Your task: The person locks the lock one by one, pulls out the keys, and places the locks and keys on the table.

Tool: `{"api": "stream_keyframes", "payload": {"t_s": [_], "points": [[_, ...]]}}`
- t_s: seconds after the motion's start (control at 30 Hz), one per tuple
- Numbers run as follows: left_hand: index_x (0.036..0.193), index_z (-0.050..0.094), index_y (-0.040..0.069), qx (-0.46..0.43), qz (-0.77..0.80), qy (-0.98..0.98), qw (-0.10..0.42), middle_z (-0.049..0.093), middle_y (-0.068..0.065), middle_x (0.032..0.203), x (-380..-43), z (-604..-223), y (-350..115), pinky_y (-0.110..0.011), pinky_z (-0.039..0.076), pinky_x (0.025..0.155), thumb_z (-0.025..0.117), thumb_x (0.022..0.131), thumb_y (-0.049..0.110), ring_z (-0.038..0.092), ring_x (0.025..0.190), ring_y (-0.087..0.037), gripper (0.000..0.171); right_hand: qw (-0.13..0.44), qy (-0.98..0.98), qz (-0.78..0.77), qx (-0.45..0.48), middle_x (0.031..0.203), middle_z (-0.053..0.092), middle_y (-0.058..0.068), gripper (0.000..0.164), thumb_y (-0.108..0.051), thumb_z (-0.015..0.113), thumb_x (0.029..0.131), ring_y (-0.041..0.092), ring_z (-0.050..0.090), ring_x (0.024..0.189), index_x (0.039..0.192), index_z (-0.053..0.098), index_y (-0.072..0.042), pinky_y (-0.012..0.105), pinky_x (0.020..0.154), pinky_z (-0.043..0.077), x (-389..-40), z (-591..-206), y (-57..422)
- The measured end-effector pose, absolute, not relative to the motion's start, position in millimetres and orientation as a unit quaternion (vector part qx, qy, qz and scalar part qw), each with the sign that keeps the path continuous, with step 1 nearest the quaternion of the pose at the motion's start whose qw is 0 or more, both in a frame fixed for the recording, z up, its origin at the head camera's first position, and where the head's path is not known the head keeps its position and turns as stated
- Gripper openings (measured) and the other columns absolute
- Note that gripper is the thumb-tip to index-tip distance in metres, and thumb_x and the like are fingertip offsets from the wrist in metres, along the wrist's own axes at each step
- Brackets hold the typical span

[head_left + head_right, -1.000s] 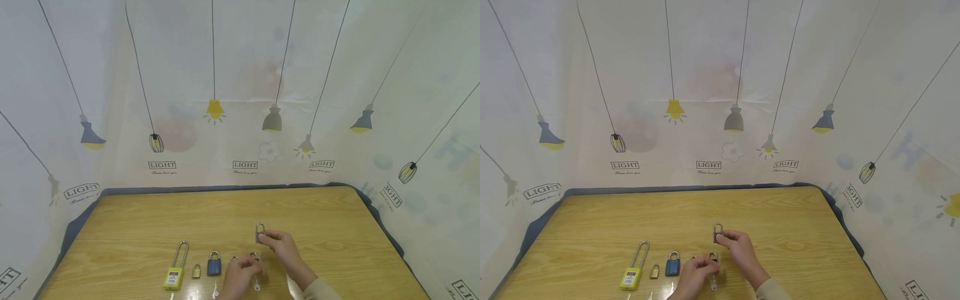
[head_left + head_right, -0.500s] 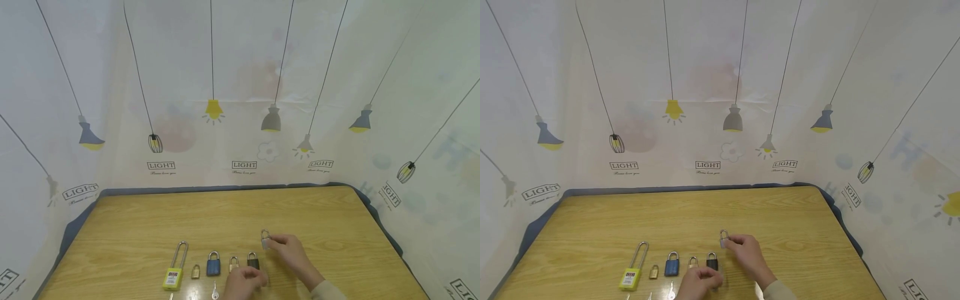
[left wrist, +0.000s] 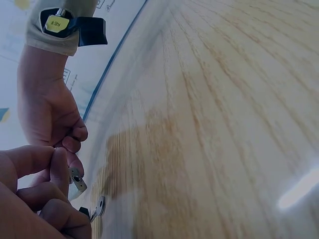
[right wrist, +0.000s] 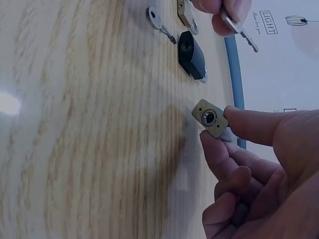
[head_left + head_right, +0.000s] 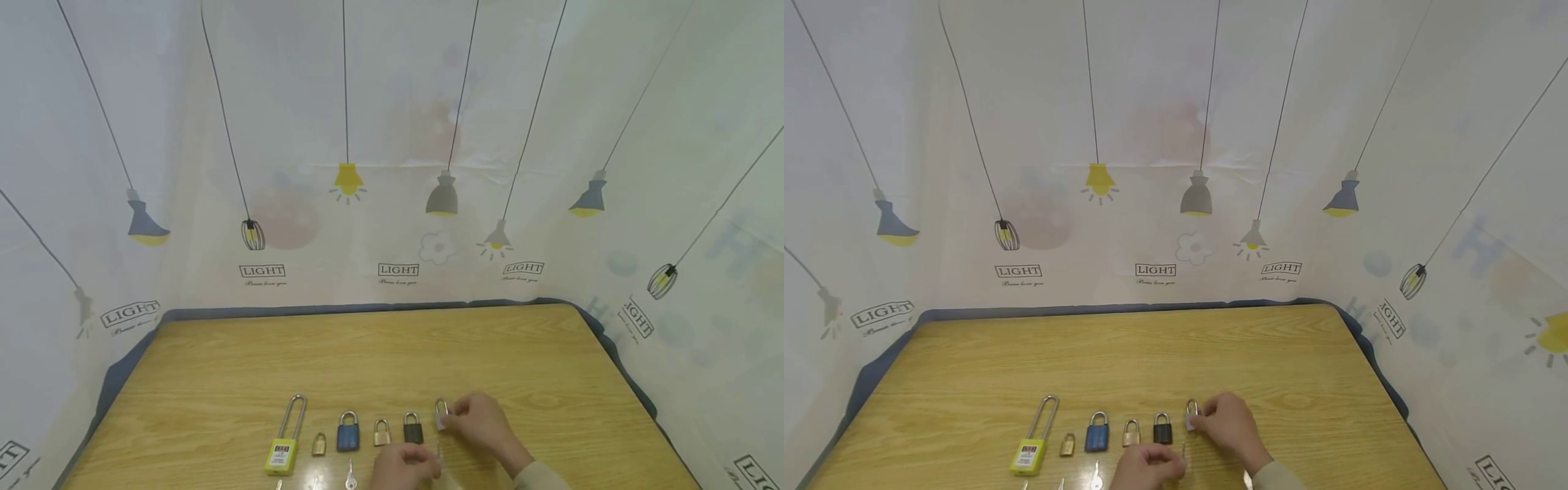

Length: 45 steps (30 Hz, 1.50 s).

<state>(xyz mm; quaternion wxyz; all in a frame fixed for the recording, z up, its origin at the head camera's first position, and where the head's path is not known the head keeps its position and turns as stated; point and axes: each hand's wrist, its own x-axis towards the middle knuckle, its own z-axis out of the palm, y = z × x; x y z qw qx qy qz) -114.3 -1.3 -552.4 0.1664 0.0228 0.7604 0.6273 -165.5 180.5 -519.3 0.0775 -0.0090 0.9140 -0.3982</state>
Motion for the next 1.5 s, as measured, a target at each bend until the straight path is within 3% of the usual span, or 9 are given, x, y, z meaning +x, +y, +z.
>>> {"api": "stream_keyframes", "payload": {"t_s": [0.33, 0.67, 0.97, 1.23, 1.5], "points": [[0.082, 0.072, 0.014, 0.009, 0.622, 0.765, 0.169, 0.069, 0.001, 0.076, -115, -554, 1, -0.033, 0.046, 0.067, 0.078, 0.075, 0.024, 0.057, 0.075, -0.012, 0.014, 0.092, 0.918, -0.385, 0.003, 0.059, 0.053, -0.006, 0.027, -0.029, 0.075, 0.079, 0.013, 0.044, 0.058, 0.063, 0.061, -0.012, 0.028, 0.055, 0.036, -164, -521, 180], [0.086, 0.070, 0.013, 0.014, 0.625, 0.764, 0.162, 0.066, 0.003, 0.076, -116, -554, 4, -0.032, 0.046, 0.064, 0.077, 0.077, 0.025, 0.056, 0.072, -0.013, 0.017, 0.075, 0.932, -0.353, 0.031, 0.070, 0.060, -0.004, 0.020, -0.032, 0.076, 0.077, 0.014, 0.050, 0.065, 0.073, 0.066, -0.015, 0.030, 0.060, 0.041, -162, -520, 178], [0.085, 0.070, 0.014, 0.019, 0.612, 0.779, 0.136, 0.065, 0.005, 0.079, -119, -555, 6, -0.033, 0.045, 0.066, 0.078, 0.076, 0.027, 0.055, 0.075, -0.013, 0.017, 0.063, 0.938, -0.340, 0.039, 0.068, 0.059, -0.005, 0.021, -0.032, 0.079, 0.074, 0.013, 0.049, 0.063, 0.071, 0.064, -0.017, 0.031, 0.058, 0.039, -163, -526, 178], [0.081, 0.066, 0.017, 0.014, 0.598, 0.791, 0.127, 0.064, 0.005, 0.072, -125, -561, 15, -0.033, 0.046, 0.061, 0.079, 0.074, 0.023, 0.056, 0.067, -0.013, 0.016, 0.056, 0.942, -0.330, 0.030, 0.080, 0.067, -0.001, 0.021, -0.033, 0.071, 0.082, 0.014, 0.056, 0.070, 0.084, 0.070, -0.012, 0.036, 0.063, 0.048, -166, -526, 183], [0.073, 0.060, 0.024, 0.006, 0.510, 0.857, 0.074, 0.057, 0.011, 0.064, -127, -562, 26, -0.031, 0.041, 0.054, 0.078, 0.069, 0.021, 0.050, 0.058, -0.009, 0.019, 0.029, 0.939, -0.340, 0.053, 0.084, 0.068, 0.001, 0.020, -0.032, 0.066, 0.086, 0.015, 0.056, 0.072, 0.087, 0.070, -0.013, 0.036, 0.064, 0.047, -169, -527, 192]]}}
